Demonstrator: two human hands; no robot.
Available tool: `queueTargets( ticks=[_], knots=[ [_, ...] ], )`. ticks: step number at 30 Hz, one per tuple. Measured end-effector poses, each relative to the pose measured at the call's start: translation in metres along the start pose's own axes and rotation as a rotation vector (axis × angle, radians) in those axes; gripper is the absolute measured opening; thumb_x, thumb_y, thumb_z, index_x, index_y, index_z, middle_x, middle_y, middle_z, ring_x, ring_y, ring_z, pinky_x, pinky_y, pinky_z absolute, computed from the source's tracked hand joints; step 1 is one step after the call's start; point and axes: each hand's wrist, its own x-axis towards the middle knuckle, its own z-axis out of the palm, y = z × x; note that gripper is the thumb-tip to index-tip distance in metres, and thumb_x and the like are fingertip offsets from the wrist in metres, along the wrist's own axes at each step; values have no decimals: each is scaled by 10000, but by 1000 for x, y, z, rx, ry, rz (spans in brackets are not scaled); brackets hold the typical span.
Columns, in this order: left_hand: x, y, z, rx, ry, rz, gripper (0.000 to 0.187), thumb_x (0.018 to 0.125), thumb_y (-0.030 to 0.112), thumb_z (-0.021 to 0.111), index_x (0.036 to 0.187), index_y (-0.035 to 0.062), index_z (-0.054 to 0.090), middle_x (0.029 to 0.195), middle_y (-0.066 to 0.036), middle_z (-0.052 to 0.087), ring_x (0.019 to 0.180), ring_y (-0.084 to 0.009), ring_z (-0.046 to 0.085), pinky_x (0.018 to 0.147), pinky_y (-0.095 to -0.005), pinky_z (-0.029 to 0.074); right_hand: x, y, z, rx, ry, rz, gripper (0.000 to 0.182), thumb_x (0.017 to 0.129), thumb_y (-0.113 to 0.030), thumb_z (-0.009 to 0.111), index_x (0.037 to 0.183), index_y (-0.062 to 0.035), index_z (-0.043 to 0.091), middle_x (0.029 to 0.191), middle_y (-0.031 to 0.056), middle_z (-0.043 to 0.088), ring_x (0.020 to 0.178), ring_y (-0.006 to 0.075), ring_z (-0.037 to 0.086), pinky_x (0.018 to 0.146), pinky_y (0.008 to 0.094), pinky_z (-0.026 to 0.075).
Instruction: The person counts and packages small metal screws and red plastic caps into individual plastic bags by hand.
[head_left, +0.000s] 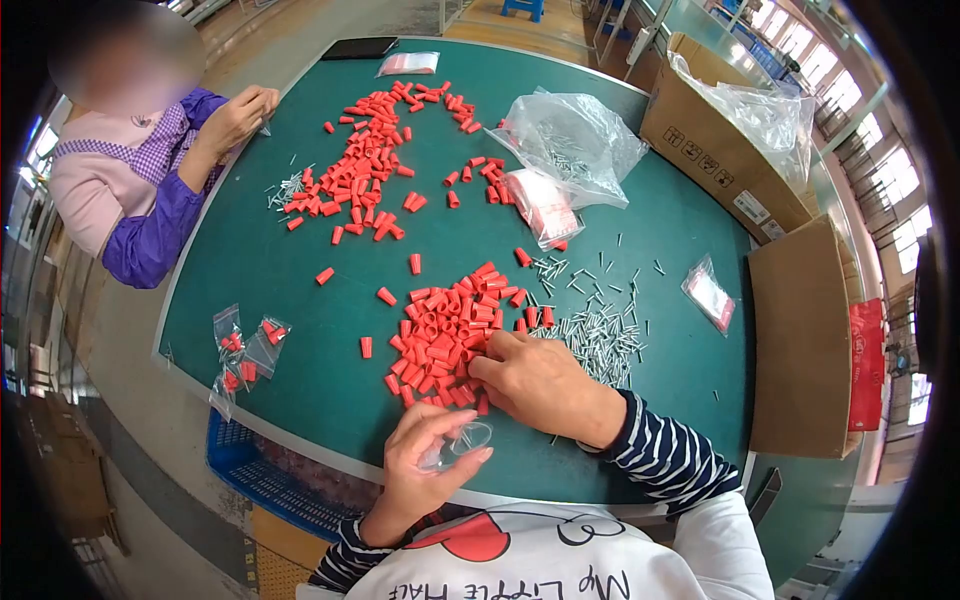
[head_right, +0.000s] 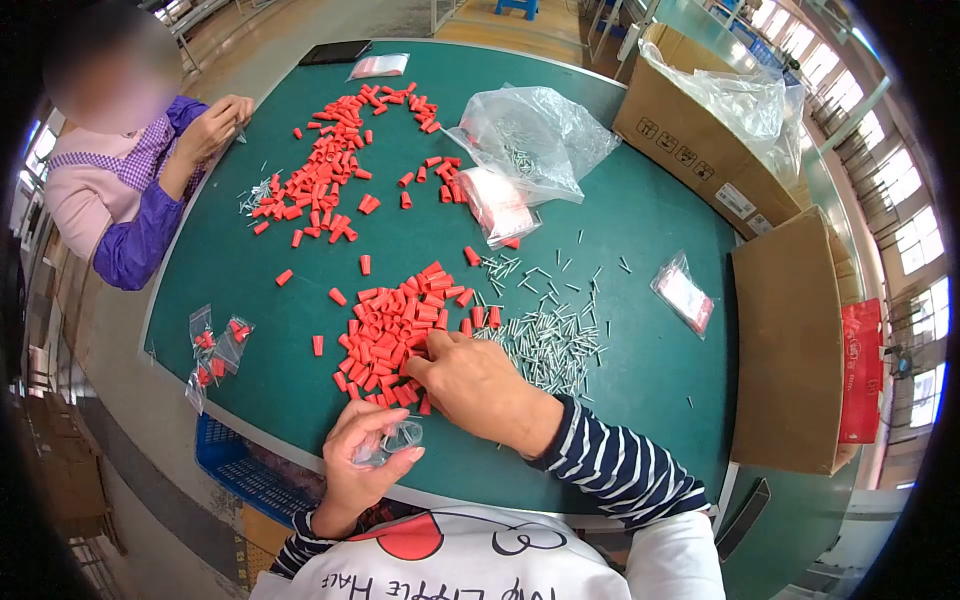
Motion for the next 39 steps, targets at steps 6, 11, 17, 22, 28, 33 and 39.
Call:
queueTargets(
  ticks=[6,11,17,22,28,33,39],
  knots=[
    [0,-2,1,-23,7,-8,453,678,-54,805,1106,-11,663,956,-50,533,820,-121,528,709,-246,457,0,8,-1,217,54,-2,189,746,-67,669,919,-31,602,861,135,596,750,315,639,621,412,523],
    [-1,-5,2,-39,16,-12,475,683,-62,804,1130,-24,647,992,-58,527,842,-122,531,731,-253,464,-15,-3,-27,439,124,-29,180,755,-66,673,917,-27,604,862,110,586,707,305,624,598,406,517],
    [2,-5,7,4,63,28,466,670,19,833,1105,26,666,931,-52,600,792,-140,589,663,-263,471,-25,-23,-37,432,116,-141,187,796,-69,696,962,-15,628,888,110,595,759,297,631,617,381,531],
    [1,-3,7,9,65,26,473,668,14,834,1108,23,662,940,-55,606,804,-147,605,670,-267,478,-26,-21,-34,627,285,-128,194,830,-56,688,1012,-9,639,935,122,612,819,296,643,671,367,540],
    [0,-7,7,67,48,60,484,662,12,839,1109,26,655,958,-60,606,800,-151,605,690,-273,486,-33,-31,-25,644,290,-123,224,826,-32,689,1042,-10,636,959,125,616,836,312,642,694,376,541],
    [-1,-11,13,-40,144,64,445,646,92,899,993,29,627,935,-74,584,786,-149,586,679,-272,481,-43,-18,-20,647,264,-26,260,807,-23,693,1060,-11,631,974,126,619,883,311,630,709,377,533],
    [0,-11,14,-70,84,76,399,669,108,905,899,33,589,832,-55,570,740,-124,559,639,-258,461,-53,-22,-2,718,255,-59,204,812,-16,686,1010,-13,636,961,112,630,934,297,618,789,377,504]
  ],
)
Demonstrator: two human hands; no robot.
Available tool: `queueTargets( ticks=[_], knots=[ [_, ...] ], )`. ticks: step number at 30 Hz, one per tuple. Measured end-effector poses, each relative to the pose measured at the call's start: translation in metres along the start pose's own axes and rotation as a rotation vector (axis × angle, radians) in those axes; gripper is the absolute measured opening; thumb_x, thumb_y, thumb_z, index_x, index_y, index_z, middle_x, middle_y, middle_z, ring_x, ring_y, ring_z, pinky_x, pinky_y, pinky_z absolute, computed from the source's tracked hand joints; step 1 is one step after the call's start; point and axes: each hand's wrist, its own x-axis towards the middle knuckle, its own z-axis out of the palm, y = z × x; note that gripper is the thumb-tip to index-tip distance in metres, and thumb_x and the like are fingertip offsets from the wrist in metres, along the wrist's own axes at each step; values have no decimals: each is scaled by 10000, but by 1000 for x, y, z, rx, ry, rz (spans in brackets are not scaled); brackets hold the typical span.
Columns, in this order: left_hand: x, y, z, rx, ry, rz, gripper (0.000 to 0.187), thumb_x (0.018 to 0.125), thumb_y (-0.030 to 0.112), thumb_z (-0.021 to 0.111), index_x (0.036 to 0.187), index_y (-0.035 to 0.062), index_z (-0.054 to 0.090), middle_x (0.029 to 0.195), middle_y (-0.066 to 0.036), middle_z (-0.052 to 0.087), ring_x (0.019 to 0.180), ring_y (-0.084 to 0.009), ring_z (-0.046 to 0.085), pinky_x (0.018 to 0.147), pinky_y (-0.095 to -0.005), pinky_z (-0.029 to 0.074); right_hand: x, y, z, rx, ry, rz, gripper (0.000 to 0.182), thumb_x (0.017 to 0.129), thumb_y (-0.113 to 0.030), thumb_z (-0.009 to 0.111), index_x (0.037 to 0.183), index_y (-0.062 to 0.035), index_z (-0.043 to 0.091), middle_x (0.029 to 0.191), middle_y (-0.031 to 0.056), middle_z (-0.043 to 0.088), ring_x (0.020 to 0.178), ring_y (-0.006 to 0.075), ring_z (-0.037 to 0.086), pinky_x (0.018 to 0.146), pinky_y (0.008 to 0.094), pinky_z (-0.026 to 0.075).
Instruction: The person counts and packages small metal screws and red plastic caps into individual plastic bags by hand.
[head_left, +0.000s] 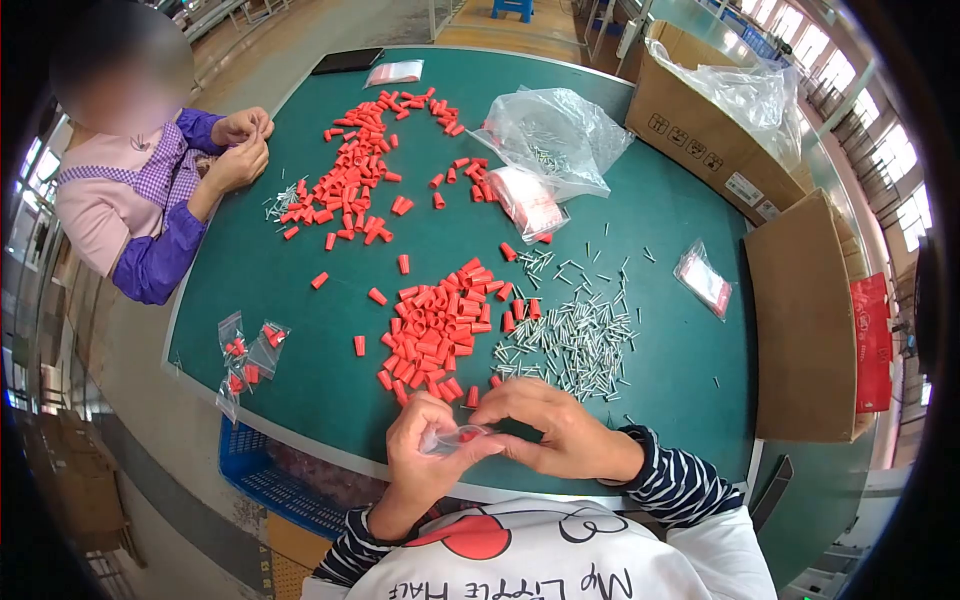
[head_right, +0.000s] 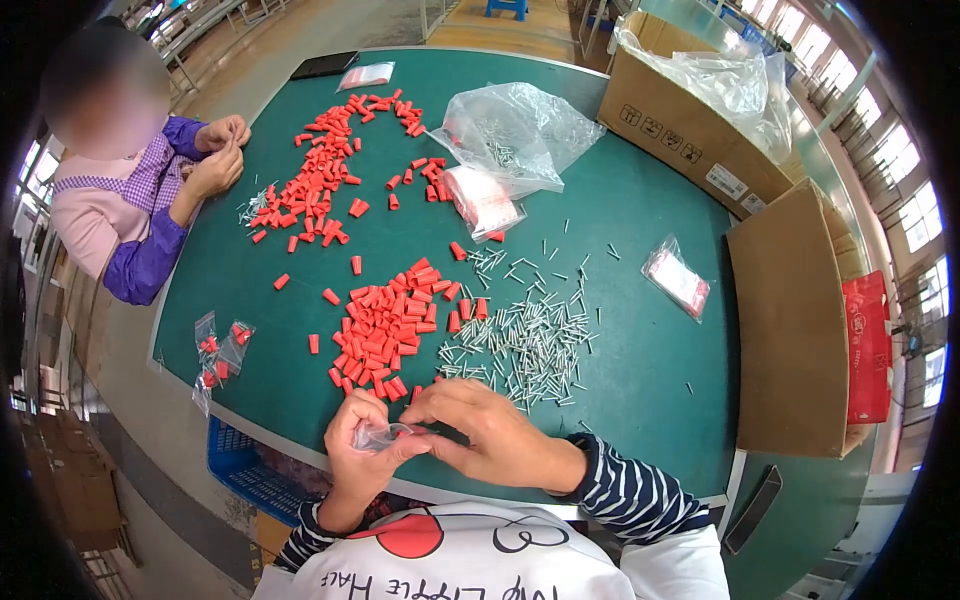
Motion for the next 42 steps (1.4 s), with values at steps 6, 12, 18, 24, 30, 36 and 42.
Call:
queueTargets(
  ticks=[6,12,18,24,30,36,42],
  knots=[
    [16,25,2,-92,-2,-95,229,791,89,810,865,-9,616,852,-80,611,778,-132,571,680,-248,457,-3,6,-2,200,101,85,104,859,-35,676,959,-22,651,921,85,645,903,238,625,790,340,495],
    [18,31,-3,36,16,-64,98,846,24,726,876,-28,648,891,-94,651,796,-151,592,697,-277,477,-1,0,-7,265,155,187,85,898,-74,667,961,-18,656,864,68,649,831,204,629,759,318,496],
    [18,31,-3,122,-21,-4,97,849,22,721,882,-29,646,881,-91,648,781,-148,584,700,-272,473,-2,5,-5,173,181,152,94,916,-107,661,942,-18,649,858,85,650,810,211,628,731,321,490],
    [23,35,4,16,-24,-59,98,852,41,727,912,-11,669,836,-71,612,730,-136,561,664,-254,456,-1,4,-8,79,170,111,59,900,-90,645,903,-33,630,849,88,635,819,277,607,753,366,466],
    [18,32,-6,118,-116,30,156,836,31,739,983,21,687,869,-67,604,750,-121,565,637,-247,451,3,-1,-5,38,101,17,49,886,-55,649,908,-24,618,851,92,622,817,280,610,749,362,473],
    [14,17,-3,-482,36,-395,239,909,138,601,1106,4,586,921,-70,581,777,-124,549,630,-249,446,9,-7,-5,247,250,276,45,954,-44,587,976,-5,592,850,51,623,796,132,622,684,264,483],
    [15,17,-4,-804,139,-634,312,930,166,519,1200,9,529,1007,-99,593,878,-181,588,643,-292,478,41,-1,-3,431,464,269,92,978,-76,583,1038,-7,581,883,38,665,824,75,637,703,234,505]
  ],
)
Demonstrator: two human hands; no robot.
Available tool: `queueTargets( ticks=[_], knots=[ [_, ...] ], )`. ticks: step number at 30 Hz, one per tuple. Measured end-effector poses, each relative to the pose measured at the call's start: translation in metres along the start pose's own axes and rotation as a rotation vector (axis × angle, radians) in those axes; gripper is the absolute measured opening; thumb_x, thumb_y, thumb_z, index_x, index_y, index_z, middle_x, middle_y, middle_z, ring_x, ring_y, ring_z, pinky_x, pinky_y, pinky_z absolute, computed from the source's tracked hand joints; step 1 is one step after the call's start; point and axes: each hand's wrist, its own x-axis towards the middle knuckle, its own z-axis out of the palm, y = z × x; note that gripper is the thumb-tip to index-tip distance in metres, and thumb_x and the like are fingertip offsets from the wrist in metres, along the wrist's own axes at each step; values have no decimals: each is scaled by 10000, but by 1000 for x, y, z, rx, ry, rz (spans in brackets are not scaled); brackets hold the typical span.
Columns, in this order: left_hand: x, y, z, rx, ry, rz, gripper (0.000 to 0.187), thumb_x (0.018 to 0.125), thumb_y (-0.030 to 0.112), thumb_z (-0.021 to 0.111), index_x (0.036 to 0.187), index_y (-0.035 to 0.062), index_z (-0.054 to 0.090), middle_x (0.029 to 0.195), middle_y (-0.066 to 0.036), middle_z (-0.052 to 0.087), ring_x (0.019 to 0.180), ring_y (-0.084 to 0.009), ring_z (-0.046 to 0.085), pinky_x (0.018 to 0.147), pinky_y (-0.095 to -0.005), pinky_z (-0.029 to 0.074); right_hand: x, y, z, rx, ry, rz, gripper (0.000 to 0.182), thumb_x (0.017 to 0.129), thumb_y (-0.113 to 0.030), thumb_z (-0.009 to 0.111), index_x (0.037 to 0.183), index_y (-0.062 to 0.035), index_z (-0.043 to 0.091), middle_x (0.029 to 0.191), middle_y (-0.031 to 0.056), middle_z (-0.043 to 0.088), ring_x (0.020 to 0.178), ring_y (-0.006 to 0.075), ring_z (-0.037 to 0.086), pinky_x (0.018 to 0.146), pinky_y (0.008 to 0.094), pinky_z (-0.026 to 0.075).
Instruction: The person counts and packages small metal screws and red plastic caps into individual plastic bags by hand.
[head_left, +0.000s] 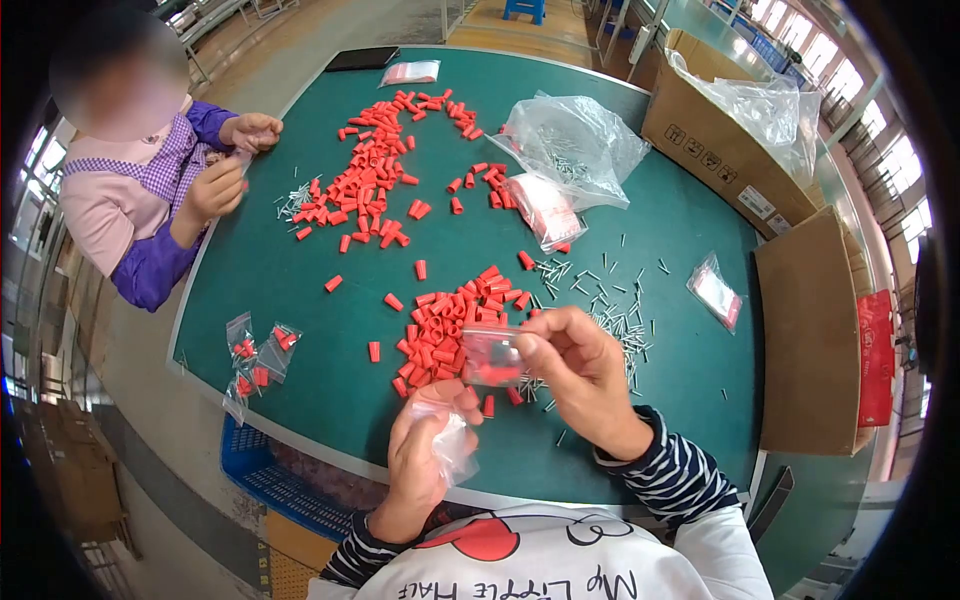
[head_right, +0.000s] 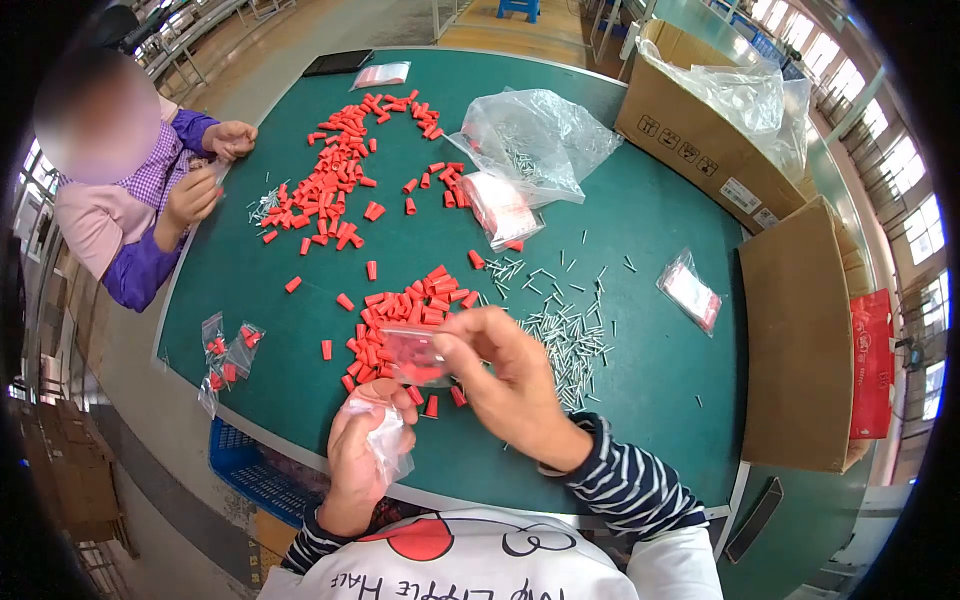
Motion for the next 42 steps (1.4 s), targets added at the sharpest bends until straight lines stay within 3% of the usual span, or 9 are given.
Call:
queueTargets(
  ticks=[3,5,8,12,15,19,22,34,42],
  knots=[
    [1,2,8,11,-26,20,311,954,184,526,1224,29,519,1036,-77,591,956,-167,598,732,-297,497,3,-18,34,65,-158,-15,173,960,-78,597,1111,5,609,918,63,696,825,116,663,722,256,535],
    [2,-7,3,-73,-58,82,309,949,205,564,1207,39,524,1061,-75,597,971,-160,599,754,-304,501,5,-30,58,23,-366,-400,246,920,-75,626,1152,7,612,1026,135,670,899,257,670,774,335,540],
    [2,-12,-5,-145,-63,185,304,936,215,629,1172,46,540,1101,-76,610,966,-153,607,773,-311,509,10,-38,59,-131,-349,-585,226,885,18,643,1109,49,646,1015,155,675,874,261,672,774,335,538],
    [-2,0,-14,-6,117,130,231,931,170,672,1071,2,598,1180,-117,626,879,-180,646,762,-310,518,0,-25,25,-214,-206,-66,158,872,-63,713,1008,-10,653,921,61,664,772,118,601,656,262,476],
    [2,-5,3,-35,68,242,210,942,164,656,1049,-14,626,1207,-127,618,890,-165,643,692,-279,516,-14,-4,15,-363,-290,30,140,866,-64,705,982,-11,646,877,75,642,690,149,596,588,277,478],
    [4,-12,9,37,-36,246,246,962,186,629,1097,-20,649,1219,-114,619,862,-117,629,527,-216,463,-24,19,8,-292,-288,0,109,882,-102,705,895,-2,666,816,45,603,683,120,565,555,262,437],
    [0,-1,9,79,-13,81,273,976,201,610,1127,-24,641,1162,-98,643,801,-108,619,545,-226,474,-25,16,4,-306,-240,22,111,895,-107,691,913,-4,655,811,45,596,677,110,552,555,259,424],
    [-2,-11,14,277,101,204,302,975,167,602,1193,-42,591,1021,-123,672,763,-138,634,566,-248,534,-30,9,-5,-181,-194,116,138,907,-114,674,978,1,643,816,38,594,644,81,525,563,237,429],
    [-3,-8,37,186,41,204,281,975,164,599,1183,-24,576,1060,-142,661,775,-154,633,590,-271,527,-33,22,-12,-342,-154,-51,89,879,-97,700,903,-20,663,802,40,605,664,99,547,571,245,430]
  ],
)
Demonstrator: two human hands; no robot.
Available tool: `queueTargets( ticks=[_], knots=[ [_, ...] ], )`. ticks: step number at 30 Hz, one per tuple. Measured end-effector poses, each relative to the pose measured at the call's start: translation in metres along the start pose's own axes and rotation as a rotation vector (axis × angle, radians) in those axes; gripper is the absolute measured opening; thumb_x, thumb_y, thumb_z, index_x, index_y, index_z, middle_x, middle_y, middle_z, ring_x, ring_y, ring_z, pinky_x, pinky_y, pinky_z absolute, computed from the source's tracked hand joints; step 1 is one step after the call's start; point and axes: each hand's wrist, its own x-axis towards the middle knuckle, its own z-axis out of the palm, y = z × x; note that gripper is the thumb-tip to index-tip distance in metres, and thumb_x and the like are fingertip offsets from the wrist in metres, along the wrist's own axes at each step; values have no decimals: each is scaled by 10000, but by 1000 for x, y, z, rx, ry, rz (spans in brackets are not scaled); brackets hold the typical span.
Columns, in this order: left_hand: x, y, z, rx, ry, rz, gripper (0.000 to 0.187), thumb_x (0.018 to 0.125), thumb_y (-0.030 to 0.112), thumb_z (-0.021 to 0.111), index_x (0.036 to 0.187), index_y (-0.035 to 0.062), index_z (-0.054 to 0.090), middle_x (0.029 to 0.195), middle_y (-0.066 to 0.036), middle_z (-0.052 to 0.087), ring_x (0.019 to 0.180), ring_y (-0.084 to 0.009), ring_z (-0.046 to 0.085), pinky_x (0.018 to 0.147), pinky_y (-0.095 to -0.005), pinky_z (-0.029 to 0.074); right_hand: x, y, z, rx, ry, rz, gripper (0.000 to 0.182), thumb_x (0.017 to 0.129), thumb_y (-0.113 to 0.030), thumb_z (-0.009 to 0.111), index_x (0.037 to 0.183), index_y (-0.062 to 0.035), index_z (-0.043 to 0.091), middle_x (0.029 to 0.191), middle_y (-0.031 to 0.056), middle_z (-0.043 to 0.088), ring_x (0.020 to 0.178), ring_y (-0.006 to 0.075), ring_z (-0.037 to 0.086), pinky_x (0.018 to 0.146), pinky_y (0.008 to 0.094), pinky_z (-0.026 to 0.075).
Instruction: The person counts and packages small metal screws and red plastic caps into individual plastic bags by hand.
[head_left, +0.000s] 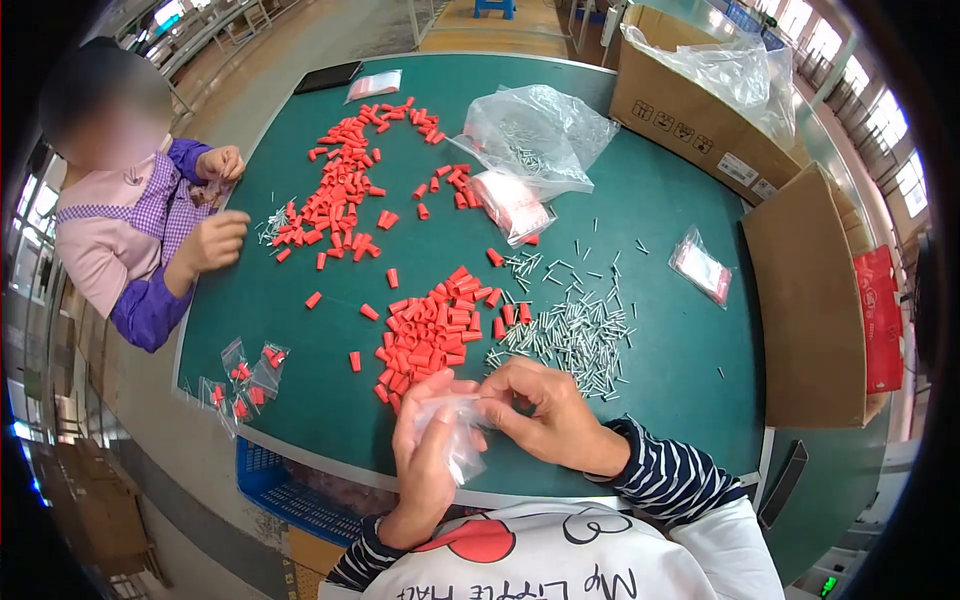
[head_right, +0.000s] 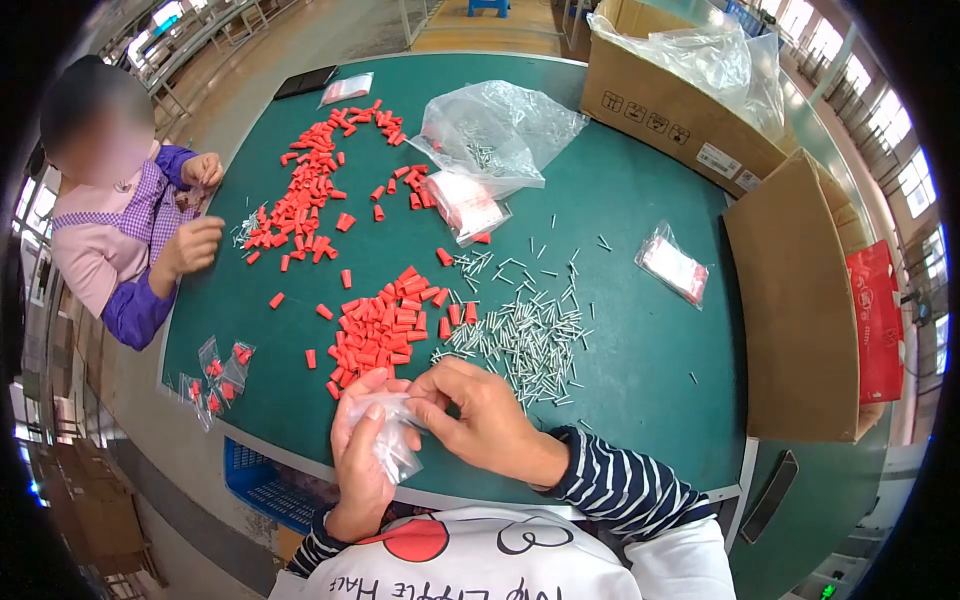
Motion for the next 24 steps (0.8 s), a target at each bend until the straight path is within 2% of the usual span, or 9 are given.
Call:
queueTargets(
  ticks=[4,7,10,13,16,19,22,24],
  knots=[
    [2,-8,-13,149,-61,29,288,977,197,604,1145,-36,594,1047,-137,671,727,-131,618,566,-267,497,1,-5,-2,21,-77,-33,84,887,-99,700,880,-32,650,807,28,606,702,97,550,592,248,429],
    [4,-1,-13,210,-13,-3,302,972,208,614,1138,-44,603,1025,-134,683,726,-129,622,566,-270,504,1,-6,-6,167,-87,147,96,902,-107,690,901,-40,622,834,13,615,735,85,549,603,249,423],
    [5,0,-10,231,38,-10,306,984,209,592,1157,-43,599,1013,-138,693,722,-128,628,549,-259,494,0,-1,-6,261,-72,195,90,927,-87,658,937,-42,580,871,12,624,759,80,559,650,254,452],
    [8,2,-8,211,108,9,316,993,206,569,1190,-40,592,968,-121,692,722,-129,632,544,-239,487,3,6,0,504,79,169,108,931,-88,651,911,-37,557,813,-5,598,697,54,522,605,224,424],
    [10,3,-13,52,183,-5,299,980,166,584,1190,-48,575,919,-72,658,680,-115,609,496,-212,441,7,-2,-6,610,90,270,119,941,-90,647,898,-42,546,827,-10,601,716,44,533,620,203,421],
    [14,6,-32,-169,-8,-85,355,957,176,627,1236,-35,569,840,-18,609,637,-65,533,481,-193,363,6,2,-6,593,48,274,105,942,-97,651,918,-37,567,823,-15,602,729,41,540,631,202,429],
    [12,17,-27,293,-131,1,284,929,97,660,1177,-40,640,868,-45,609,774,-97,601,655,-201,466,4,3,-7,441,-24,224,96,943,-103,648,945,-31,584,825,-13,613,727,48,543,642,217,441],
    [13,20,-21,316,-145,-10,243,896,43,687,1126,-37,675,867,-33,591,770,-81,569,675,-200,451,3,2,-7,350,-67,168,98,942,-105,647,961,-25,593,829,-4,624,727,59,550,649,227,451]
  ],
)
